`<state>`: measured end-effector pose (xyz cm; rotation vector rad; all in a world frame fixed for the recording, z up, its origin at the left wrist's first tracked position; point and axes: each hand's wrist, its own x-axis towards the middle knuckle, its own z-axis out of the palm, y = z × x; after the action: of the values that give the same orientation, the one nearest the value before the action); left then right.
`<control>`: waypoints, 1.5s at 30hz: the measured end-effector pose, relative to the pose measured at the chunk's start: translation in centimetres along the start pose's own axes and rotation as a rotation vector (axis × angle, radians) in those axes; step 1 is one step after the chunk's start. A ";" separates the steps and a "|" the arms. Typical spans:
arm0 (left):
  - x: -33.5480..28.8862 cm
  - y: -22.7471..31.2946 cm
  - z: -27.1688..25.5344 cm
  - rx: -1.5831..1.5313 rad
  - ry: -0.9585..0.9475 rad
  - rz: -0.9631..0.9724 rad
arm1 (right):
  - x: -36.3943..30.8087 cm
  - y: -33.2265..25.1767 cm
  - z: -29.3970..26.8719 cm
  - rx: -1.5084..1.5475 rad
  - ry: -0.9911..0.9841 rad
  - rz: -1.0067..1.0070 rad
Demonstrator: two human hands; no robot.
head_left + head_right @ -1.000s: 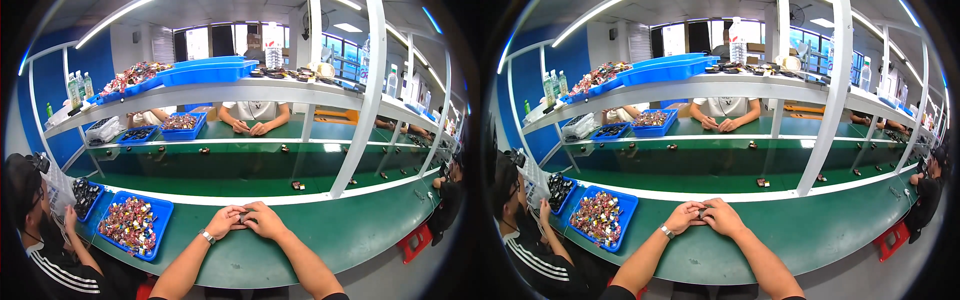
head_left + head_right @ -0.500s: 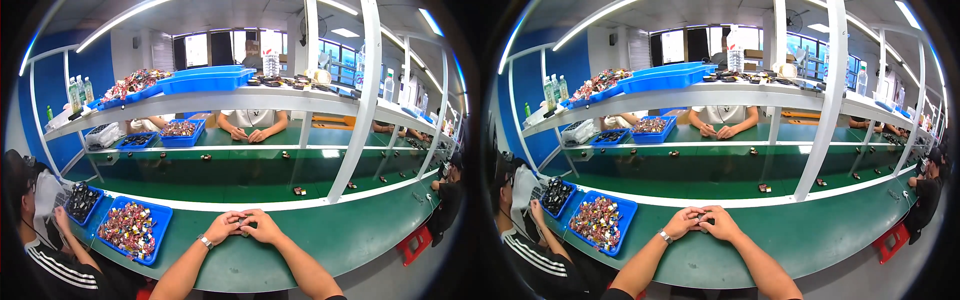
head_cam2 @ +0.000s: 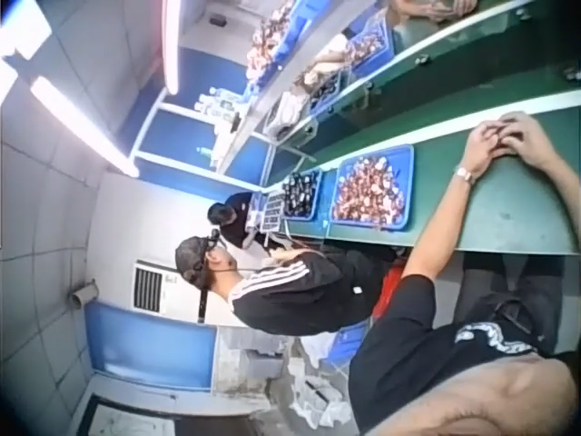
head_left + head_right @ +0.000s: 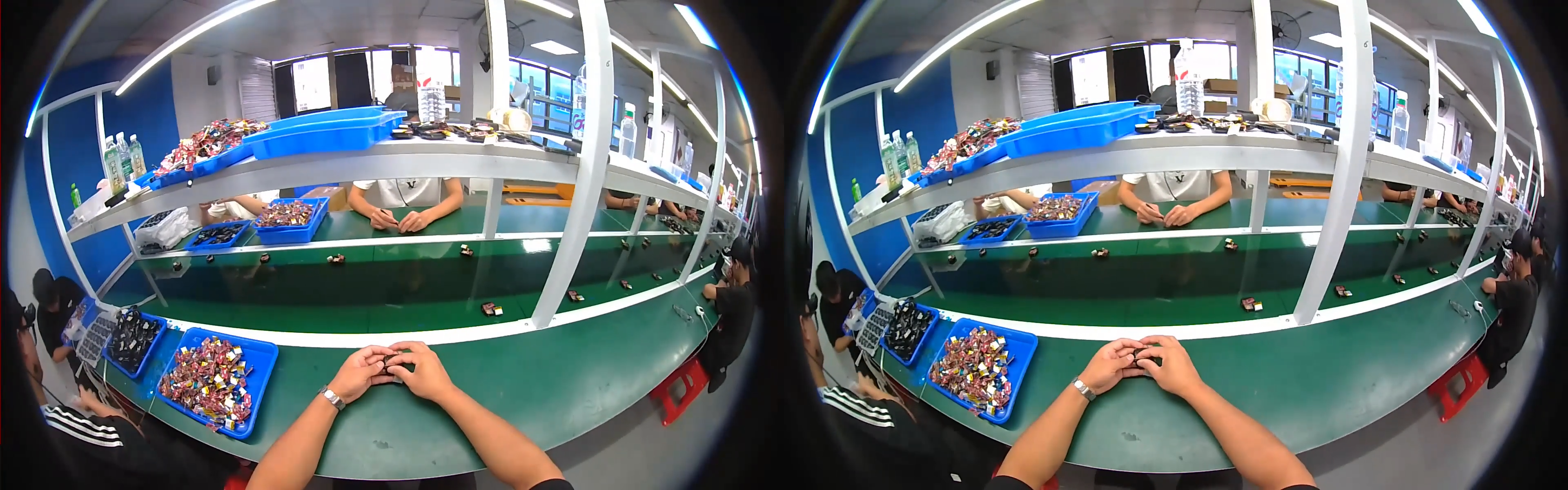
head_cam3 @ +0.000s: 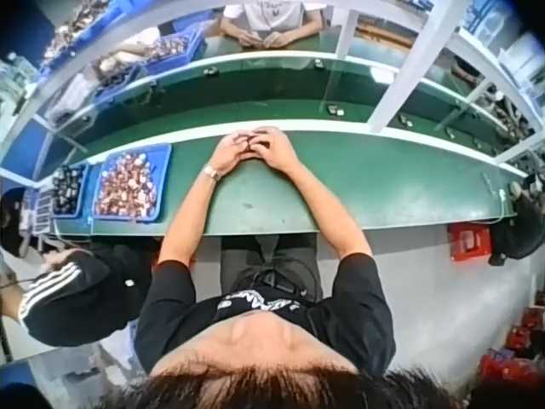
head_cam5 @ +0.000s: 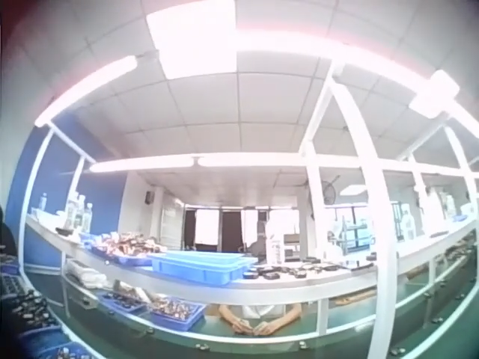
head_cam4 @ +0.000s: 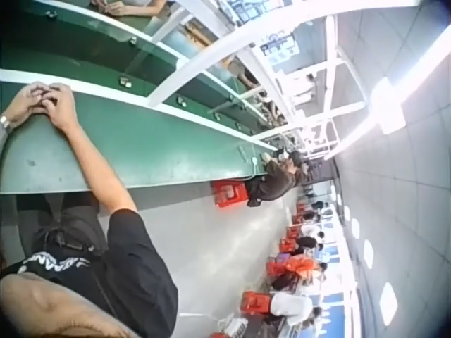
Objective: Sorting and assembling small electronic parts on a factory production line.
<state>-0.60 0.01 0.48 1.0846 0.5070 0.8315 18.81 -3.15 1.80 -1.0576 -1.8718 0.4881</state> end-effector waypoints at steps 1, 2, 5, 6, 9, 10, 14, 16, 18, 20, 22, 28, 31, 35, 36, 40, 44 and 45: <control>-0.1 0.0 0.0 0.001 0.000 -0.002 | 0.0 0.0 0.0 -0.002 -0.006 0.001; -0.1 0.0 0.0 0.018 0.008 0.002 | 0.1 0.0 0.1 -0.005 -0.013 0.002; -0.2 0.3 0.3 0.021 0.016 0.012 | 0.1 0.3 0.3 0.005 -0.009 0.006; -0.2 0.4 0.5 0.005 0.017 0.017 | -0.1 0.3 0.4 0.005 -0.008 0.006; -0.2 0.2 0.7 0.049 0.079 0.025 | -0.1 0.0 0.5 0.030 0.009 0.040; -0.1 0.1 0.6 0.051 0.079 0.023 | 0.0 -0.2 0.6 0.031 0.034 0.008; -0.1 -0.4 -0.1 -0.012 0.067 0.087 | 0.1 -1.4 0.5 -0.030 0.090 -0.118; 0.0 -0.3 -0.2 -0.062 0.043 0.122 | 0.2 -1.7 0.3 -0.066 0.114 -0.115; -0.1 -0.4 -0.1 -0.063 0.042 0.124 | 0.2 -1.9 0.2 -0.102 0.137 -0.112; 0.1 -0.5 0.0 -0.067 0.044 0.129 | 0.1 -1.8 0.3 -0.080 0.141 -0.122; 0.1 -0.7 -0.1 -0.088 0.024 0.125 | 0.0 -1.5 0.5 -0.052 0.158 -0.109; 0.3 -1.2 -0.4 -0.029 0.058 0.138 | 0.0 -0.8 1.3 -0.019 0.140 -0.090; 0.3 -1.1 -0.1 -0.048 0.098 0.132 | 0.0 -0.9 0.8 -0.013 0.123 -0.087; 0.2 -0.7 0.5 -0.036 0.117 0.093 | 0.1 -0.6 0.8 -0.045 0.126 -0.061; 0.2 -0.6 0.6 -0.041 0.112 0.099 | 0.4 -1.1 0.9 -0.047 0.230 -0.103; 0.2 -0.2 1.2 -0.014 0.109 0.069 | 0.7 -0.4 0.6 -0.126 0.258 -0.222; 0.1 -0.3 0.7 0.004 0.126 0.035 | 0.6 -0.9 0.8 -0.175 0.220 -0.186; 0.0 -0.3 0.7 0.002 0.126 0.035 | 0.6 -1.0 0.7 -0.181 0.210 -0.199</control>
<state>0.00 -0.42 0.50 1.0495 0.5964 0.9342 17.61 -3.19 2.46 -0.9848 -1.8329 0.0899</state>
